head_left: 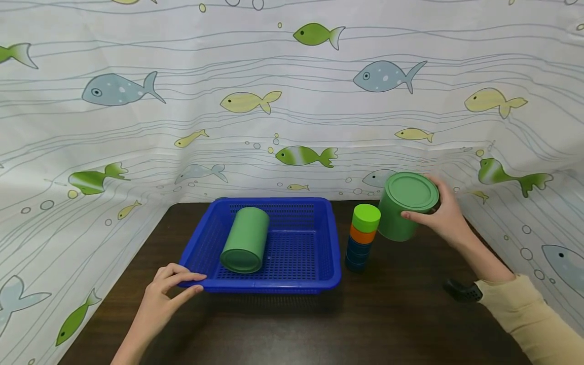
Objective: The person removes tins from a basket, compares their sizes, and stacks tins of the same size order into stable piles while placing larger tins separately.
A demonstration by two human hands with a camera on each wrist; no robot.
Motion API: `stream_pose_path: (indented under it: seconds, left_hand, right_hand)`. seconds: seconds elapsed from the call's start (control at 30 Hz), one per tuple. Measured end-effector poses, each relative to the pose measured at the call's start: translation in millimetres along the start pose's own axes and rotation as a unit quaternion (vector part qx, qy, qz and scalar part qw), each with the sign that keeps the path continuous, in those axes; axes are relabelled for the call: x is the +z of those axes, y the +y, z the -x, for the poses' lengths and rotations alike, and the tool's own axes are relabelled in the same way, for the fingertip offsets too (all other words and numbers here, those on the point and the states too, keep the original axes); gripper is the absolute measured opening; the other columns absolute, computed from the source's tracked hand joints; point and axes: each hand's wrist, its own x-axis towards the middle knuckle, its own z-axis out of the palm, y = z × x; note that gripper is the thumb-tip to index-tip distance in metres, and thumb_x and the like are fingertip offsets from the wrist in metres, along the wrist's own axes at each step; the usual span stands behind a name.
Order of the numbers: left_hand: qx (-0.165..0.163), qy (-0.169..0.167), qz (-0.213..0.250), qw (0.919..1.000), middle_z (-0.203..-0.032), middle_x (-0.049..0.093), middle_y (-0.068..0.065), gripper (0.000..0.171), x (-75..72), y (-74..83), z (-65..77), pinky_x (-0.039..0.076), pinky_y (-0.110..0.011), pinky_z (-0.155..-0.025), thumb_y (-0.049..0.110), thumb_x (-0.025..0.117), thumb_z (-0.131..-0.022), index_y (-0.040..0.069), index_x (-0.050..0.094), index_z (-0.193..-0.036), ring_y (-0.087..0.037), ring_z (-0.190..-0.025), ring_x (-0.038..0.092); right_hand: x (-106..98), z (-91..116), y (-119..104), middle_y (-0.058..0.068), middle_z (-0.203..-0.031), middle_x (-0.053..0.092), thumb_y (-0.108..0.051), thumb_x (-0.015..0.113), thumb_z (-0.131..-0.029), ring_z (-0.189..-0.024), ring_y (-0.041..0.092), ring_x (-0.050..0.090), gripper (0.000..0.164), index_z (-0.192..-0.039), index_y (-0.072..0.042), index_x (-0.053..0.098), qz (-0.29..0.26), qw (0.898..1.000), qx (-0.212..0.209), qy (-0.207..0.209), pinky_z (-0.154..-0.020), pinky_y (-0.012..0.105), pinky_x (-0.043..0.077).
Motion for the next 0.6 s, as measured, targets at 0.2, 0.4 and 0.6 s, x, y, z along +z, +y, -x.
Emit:
stream_pose_path:
  seconds: [0.2,0.4,0.6]
  left_hand:
    - [0.000,-0.001,-0.004,1.0000,-0.093,0.060,0.014,0.029,-0.5,1.1,0.0,0.031,-0.014,-0.083,0.000,0.084,-0.072,0.017,0.079,-0.096,0.002,-0.098,0.042]
    - [-0.001,-0.003,-0.007,1.0000,-0.093,0.060,0.015,0.029,-0.2,0.6,0.1,0.031,-0.014,-0.082,0.000,0.084,-0.072,0.018,0.079,-0.095,0.003,-0.099,0.043]
    - [-0.003,-0.004,-0.006,1.0000,-0.093,0.059,0.014,0.029,-0.7,1.9,-0.3,0.031,-0.014,-0.082,0.000,0.084,-0.072,0.017,0.079,-0.095,0.003,-0.099,0.042]
  right_hand:
    - [1,7,11,-0.004,-0.133,0.043,-0.008,0.081,-0.081,-0.109,-0.006,0.048,0.092,-0.153,-0.015,0.025,0.013,1.000,-0.009,-0.014,-0.082,0.009,0.043]
    - [3,14,19,0.011,-0.140,0.041,-0.012,0.082,-0.080,-0.108,-0.009,0.046,0.094,-0.154,-0.015,0.023,0.034,0.999,0.007,-0.018,-0.081,0.009,0.042]
    - [3,22,29,0.014,-0.142,0.039,-0.014,0.081,-0.081,-0.107,-0.011,0.044,0.095,-0.155,-0.012,0.021,0.042,0.999,0.020,-0.028,-0.080,0.008,0.042]
